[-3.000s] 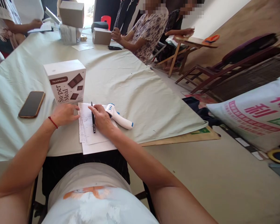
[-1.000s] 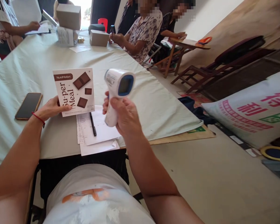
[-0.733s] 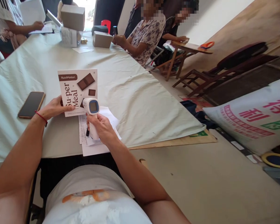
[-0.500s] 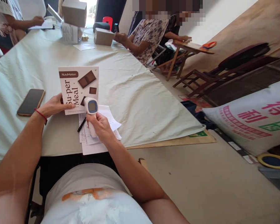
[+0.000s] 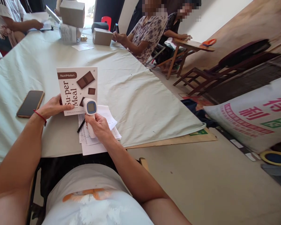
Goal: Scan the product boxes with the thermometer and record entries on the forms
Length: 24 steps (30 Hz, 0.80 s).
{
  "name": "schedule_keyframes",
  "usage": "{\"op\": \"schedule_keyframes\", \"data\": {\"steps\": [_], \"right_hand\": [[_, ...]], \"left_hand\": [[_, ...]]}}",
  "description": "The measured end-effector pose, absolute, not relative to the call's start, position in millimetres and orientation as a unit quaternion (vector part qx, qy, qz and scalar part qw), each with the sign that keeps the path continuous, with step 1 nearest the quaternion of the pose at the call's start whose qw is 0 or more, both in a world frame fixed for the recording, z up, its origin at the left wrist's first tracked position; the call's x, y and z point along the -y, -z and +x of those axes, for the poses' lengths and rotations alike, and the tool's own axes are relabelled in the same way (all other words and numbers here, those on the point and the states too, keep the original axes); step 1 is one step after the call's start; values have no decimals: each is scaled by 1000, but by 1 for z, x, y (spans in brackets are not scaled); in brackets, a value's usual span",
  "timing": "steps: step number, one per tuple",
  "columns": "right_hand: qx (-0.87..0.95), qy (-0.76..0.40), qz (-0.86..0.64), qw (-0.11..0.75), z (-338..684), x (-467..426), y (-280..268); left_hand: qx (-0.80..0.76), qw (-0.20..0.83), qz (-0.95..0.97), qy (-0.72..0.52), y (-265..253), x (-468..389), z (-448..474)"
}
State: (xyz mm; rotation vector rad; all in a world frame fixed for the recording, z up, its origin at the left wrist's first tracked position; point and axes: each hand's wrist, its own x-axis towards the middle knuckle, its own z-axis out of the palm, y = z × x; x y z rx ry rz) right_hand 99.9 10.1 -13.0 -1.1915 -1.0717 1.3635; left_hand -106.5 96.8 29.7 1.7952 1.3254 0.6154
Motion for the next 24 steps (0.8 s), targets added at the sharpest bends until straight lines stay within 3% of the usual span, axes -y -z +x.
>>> {"op": "schedule_keyframes", "data": {"steps": [12, 24], "right_hand": [[437, -553, -507, 496, 100, -10, 17], [394, -666, -416, 477, 101, 26, -13]], "left_hand": [[-519, 430, 690, -265, -26, -99, -106], [-431, 455, 726, -282, -25, -99, -106]]}}
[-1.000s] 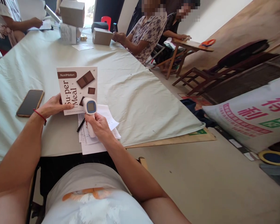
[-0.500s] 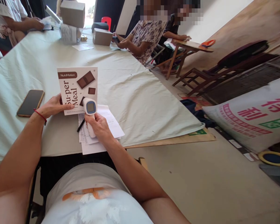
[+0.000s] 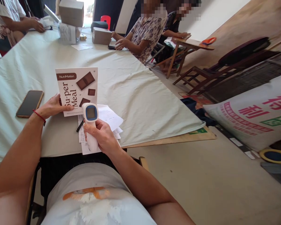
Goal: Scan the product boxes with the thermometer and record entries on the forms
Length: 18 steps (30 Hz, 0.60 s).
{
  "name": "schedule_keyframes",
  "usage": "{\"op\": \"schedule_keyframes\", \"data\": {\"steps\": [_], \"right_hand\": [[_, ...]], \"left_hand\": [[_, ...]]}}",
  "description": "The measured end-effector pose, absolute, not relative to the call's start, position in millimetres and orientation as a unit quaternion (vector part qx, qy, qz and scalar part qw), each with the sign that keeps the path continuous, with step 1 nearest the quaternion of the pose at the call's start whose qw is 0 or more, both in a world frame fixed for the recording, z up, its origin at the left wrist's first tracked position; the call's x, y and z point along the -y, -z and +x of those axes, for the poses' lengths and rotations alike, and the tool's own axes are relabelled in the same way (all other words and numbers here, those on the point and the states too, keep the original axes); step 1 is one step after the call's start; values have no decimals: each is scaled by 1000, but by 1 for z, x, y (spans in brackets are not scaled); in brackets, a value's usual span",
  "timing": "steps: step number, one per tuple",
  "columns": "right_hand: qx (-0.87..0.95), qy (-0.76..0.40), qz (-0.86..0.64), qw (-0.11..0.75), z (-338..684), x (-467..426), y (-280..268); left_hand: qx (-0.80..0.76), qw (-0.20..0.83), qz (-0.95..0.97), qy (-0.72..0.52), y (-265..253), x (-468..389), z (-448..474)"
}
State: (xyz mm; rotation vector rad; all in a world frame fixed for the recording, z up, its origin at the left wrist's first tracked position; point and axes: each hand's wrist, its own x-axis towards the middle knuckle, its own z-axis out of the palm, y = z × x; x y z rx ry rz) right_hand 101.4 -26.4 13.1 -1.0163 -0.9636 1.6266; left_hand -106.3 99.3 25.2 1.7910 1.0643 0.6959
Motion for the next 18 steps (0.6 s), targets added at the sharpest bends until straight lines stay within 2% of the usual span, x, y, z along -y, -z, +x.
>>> {"op": "schedule_keyframes", "data": {"steps": [6, 13, 16, 18], "right_hand": [[446, -685, -348, 459, 105, 58, -46], [454, -730, -297, 416, 109, 79, -68], [486, -712, -302, 407, 110, 86, -69], [513, -660, -329, 439, 118, 83, -67]], "left_hand": [[-429, 454, 729, -281, -33, -94, -103], [-429, 512, 684, -293, -27, -95, -102], [-420, 526, 676, -301, -25, -96, -103], [-416, 517, 685, -302, -25, -97, -104]]}}
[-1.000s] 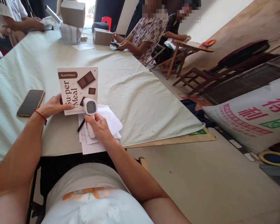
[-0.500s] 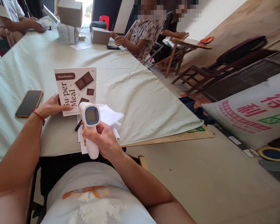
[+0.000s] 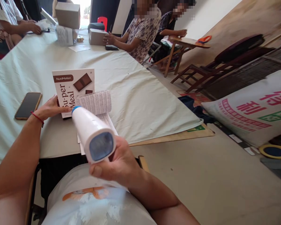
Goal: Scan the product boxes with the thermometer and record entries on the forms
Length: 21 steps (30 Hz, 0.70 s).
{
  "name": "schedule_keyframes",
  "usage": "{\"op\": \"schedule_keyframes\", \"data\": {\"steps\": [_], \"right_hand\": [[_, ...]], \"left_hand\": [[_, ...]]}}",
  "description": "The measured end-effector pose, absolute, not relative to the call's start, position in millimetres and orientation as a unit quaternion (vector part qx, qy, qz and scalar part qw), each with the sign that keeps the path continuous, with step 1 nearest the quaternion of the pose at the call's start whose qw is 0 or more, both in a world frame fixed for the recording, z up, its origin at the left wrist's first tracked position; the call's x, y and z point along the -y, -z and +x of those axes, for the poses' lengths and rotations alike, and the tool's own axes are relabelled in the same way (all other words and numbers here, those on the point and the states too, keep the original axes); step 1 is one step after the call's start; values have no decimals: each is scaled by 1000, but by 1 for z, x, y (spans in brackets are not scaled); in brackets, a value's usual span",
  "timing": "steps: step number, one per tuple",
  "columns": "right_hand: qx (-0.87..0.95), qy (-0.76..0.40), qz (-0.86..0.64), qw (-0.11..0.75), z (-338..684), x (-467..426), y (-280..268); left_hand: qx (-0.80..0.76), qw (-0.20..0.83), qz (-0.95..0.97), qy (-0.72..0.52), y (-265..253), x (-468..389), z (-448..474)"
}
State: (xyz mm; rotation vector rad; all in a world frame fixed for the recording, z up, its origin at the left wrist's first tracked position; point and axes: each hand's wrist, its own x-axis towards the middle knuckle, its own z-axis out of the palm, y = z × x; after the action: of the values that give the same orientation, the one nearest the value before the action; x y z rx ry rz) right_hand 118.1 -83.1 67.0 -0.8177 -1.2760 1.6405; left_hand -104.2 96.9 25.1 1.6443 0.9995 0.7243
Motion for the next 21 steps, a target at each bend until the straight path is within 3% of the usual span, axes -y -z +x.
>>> {"op": "schedule_keyframes", "data": {"steps": [6, 8, 14, 17, 21], "right_hand": [[492, -336, -474, 648, 189, -17, -50], [444, -290, -480, 699, 210, -68, -39], [384, -432, -529, 621, 203, -143, -6], [380, -532, -497, 570, 192, -126, -2], [448, -615, -490, 426, 197, -77, -3]], "left_hand": [[-445, 491, 691, -287, -24, -101, -107], [-446, 487, 696, -283, -22, -102, -108], [-433, 477, 715, -272, -20, -103, -111], [-450, 451, 723, -270, -21, -103, -112], [-488, 418, 711, -287, -20, -106, -112]]}}
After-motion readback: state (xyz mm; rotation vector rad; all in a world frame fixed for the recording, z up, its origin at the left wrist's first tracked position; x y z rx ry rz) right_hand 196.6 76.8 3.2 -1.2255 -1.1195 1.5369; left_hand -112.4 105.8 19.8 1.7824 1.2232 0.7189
